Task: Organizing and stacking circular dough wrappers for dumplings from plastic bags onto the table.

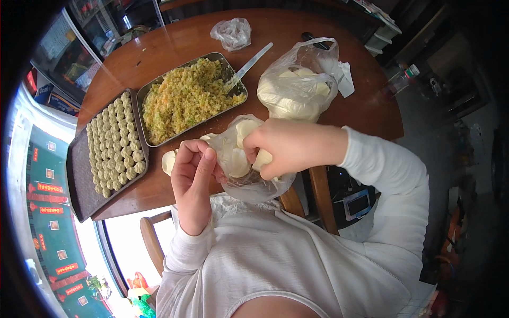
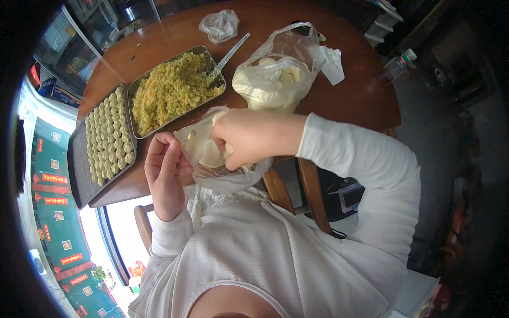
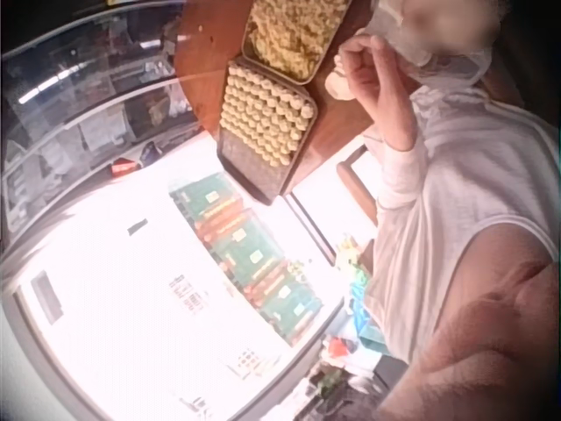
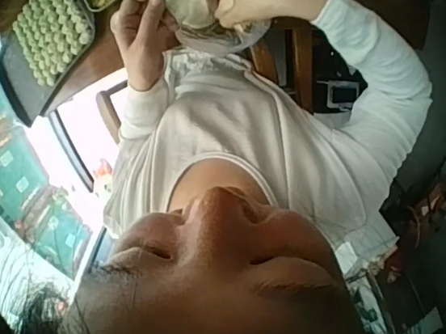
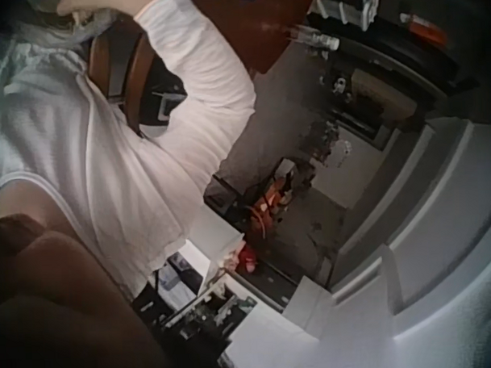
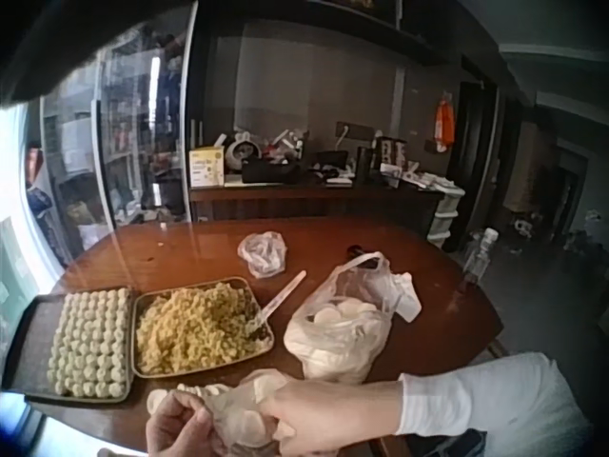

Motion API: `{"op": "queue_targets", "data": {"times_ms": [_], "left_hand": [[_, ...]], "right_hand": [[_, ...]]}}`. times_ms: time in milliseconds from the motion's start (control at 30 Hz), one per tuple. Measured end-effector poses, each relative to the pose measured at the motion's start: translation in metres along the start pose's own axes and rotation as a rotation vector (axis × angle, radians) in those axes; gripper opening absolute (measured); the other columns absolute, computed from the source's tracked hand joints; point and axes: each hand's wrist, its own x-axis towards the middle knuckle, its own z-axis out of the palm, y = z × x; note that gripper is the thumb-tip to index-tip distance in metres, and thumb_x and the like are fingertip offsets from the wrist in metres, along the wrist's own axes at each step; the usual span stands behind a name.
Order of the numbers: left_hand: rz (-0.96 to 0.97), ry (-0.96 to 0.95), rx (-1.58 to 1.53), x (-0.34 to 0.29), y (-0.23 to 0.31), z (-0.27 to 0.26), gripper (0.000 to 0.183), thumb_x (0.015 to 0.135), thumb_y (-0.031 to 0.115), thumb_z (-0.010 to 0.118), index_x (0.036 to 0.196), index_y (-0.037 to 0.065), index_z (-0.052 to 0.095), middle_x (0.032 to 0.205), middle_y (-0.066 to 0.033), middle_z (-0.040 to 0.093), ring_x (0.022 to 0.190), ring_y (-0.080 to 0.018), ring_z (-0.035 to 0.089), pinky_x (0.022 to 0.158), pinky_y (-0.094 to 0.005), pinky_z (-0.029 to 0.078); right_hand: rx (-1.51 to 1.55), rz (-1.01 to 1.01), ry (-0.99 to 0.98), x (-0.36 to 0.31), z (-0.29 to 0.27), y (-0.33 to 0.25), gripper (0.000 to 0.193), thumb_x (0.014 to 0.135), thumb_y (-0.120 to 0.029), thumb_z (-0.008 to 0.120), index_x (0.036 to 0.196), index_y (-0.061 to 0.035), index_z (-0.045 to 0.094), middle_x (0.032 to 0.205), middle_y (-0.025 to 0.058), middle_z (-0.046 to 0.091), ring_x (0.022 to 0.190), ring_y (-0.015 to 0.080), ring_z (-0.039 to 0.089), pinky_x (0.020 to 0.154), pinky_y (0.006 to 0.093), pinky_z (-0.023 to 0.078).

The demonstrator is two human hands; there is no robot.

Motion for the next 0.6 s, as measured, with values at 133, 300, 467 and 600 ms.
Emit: {"op": "queue_targets", "data": {"times_ms": [133, 300, 467, 600], "left_hand": [[0.009, 0.011, -0.064, 0.005, -0.001, 0.004, 0.011, 0.11, 0.015, 0.061, 0.115, 0.005, 0.062, 0.085, 0.0031, 0.061, 0.072, -0.0036, 0.055, 0.067, -0.019, 0.045], [0.011, 0.021, -0.118, 0.011, -0.003, 0.001, 0.01, 0.11, 0.015, 0.061, 0.113, 0.006, 0.06, 0.086, 0.0013, 0.062, 0.073, -0.0069, 0.058, 0.068, -0.0226, 0.048], [0.01, 0.014, -0.115, 0.011, -0.004, 0.0, 0.01, 0.11, 0.016, 0.06, 0.114, 0.006, 0.06, 0.085, 0.0009, 0.062, 0.073, -0.0071, 0.058, 0.068, -0.0234, 0.048], [-0.001, 0.016, -0.14, 0.012, -0.008, -0.005, 0.01, 0.111, 0.016, 0.06, 0.113, 0.006, 0.06, 0.084, 0.0008, 0.062, 0.073, -0.0071, 0.057, 0.068, -0.0234, 0.048]], "right_hand": [[-0.333, 0.097, 0.113, 0.015, 0.042, 0.01, 0.023, 0.078, -0.011, 0.076, 0.095, 0.0041, 0.074, 0.096, 0.0214, 0.076, 0.088, 0.0335, 0.077, 0.073, 0.0448, 0.061], [-0.719, 0.123, 0.245, 0.01, 0.097, -0.007, 0.021, 0.085, -0.012, 0.071, 0.1, 0.0019, 0.065, 0.095, 0.0183, 0.071, 0.079, 0.0304, 0.076, 0.062, 0.041, 0.062], [-0.579, 0.195, 0.361, 0.006, 0.106, 0.004, 0.04, 0.085, -0.012, 0.07, 0.117, 0.0078, 0.057, 0.1, 0.0173, 0.069, 0.088, 0.03, 0.074, 0.066, 0.0373, 0.062], [-0.465, 0.168, 0.337, -0.002, 0.108, 0.009, 0.062, 0.085, -0.016, 0.077, 0.134, 0.0092, 0.048, 0.112, 0.0211, 0.065, 0.105, 0.0353, 0.07, 0.082, 0.0405, 0.062]]}}
